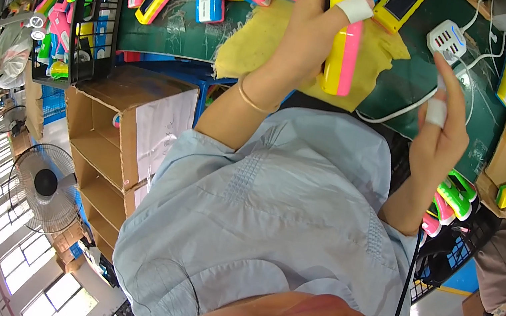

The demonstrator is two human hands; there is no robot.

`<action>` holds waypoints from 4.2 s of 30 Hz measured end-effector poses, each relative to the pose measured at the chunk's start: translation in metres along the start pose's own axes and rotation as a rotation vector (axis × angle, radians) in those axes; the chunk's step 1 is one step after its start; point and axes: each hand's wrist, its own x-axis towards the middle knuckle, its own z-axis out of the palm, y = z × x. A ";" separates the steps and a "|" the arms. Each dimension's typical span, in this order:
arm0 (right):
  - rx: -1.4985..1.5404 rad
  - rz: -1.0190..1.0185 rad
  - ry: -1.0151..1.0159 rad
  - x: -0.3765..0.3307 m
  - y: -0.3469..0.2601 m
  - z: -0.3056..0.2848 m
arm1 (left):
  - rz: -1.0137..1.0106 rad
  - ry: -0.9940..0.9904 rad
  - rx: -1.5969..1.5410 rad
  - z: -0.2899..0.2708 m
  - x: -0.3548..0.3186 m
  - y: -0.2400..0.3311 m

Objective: Testing the functionality of various colored flashlights by plugging them into a power/test module on an assembly line.

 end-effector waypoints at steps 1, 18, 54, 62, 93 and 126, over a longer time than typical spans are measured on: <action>0.023 -0.052 -0.046 0.002 0.009 0.004 | 0.042 0.015 -0.173 0.005 0.000 -0.009; 0.654 0.225 -0.420 0.021 0.023 0.054 | 0.621 0.149 0.113 0.006 0.013 -0.027; 0.550 0.305 0.664 0.076 0.126 -0.150 | 0.505 0.578 1.530 -0.105 0.064 0.001; -0.216 -0.048 0.673 0.056 0.054 -0.059 | 0.718 0.610 1.338 -0.096 0.054 -0.005; -0.057 -0.034 0.165 0.023 0.053 0.012 | -0.253 -0.098 -0.383 -0.016 0.010 -0.030; 0.421 0.285 -0.416 0.042 0.006 0.021 | -0.205 -0.234 -0.220 -0.001 -0.016 -0.025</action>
